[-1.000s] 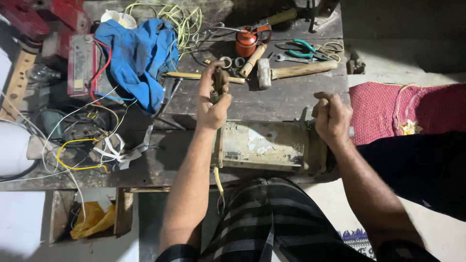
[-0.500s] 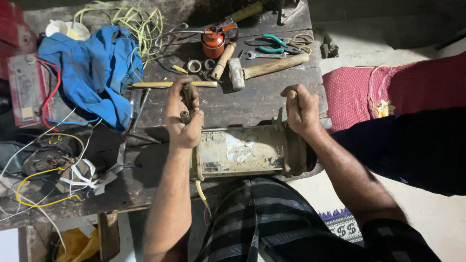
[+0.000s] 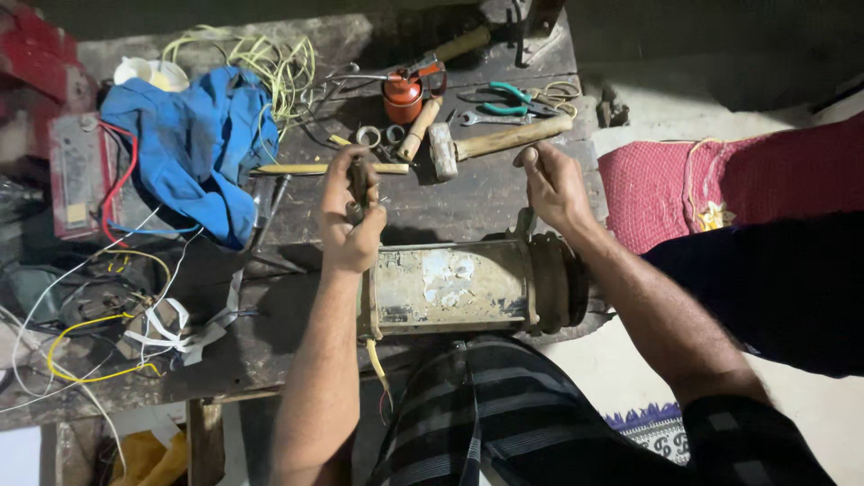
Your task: The person uses a wrench and hammer to loosen and tighten bolts on a cylindrical motor. They repeatedly strike the motor housing and shaft while holding the body steady, then reposition the motor and continue hammering and wrenching.
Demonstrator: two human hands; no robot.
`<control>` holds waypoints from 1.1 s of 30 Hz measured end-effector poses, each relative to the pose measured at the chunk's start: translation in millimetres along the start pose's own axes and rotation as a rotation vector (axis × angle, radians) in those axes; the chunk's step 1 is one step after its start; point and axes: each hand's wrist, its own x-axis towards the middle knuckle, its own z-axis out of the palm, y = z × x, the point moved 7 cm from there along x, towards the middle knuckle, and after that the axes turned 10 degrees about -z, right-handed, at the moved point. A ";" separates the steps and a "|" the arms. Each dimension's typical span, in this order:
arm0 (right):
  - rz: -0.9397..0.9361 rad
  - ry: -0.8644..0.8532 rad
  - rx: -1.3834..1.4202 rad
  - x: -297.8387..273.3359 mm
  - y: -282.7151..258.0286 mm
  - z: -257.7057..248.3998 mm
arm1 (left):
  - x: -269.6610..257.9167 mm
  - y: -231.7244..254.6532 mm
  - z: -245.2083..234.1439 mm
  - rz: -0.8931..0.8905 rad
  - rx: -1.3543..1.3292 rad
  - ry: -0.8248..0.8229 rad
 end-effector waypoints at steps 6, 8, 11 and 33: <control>-0.073 0.355 0.044 6.7 52.4 -66.6 | -7.6 3.6 10.9 0.029 0.197 -0.031; -0.157 0.261 -0.253 20.2 80.2 -64.4 | -9.0 5.2 12.0 0.032 0.171 -0.032; 0.033 -0.032 -0.537 23.1 144.1 -33.7 | -10.4 11.0 -1.2 0.128 -0.032 0.004; -0.283 -0.430 -1.165 78.8 178.2 17.2 | -113.2 -82.9 -141.2 -0.314 0.713 0.568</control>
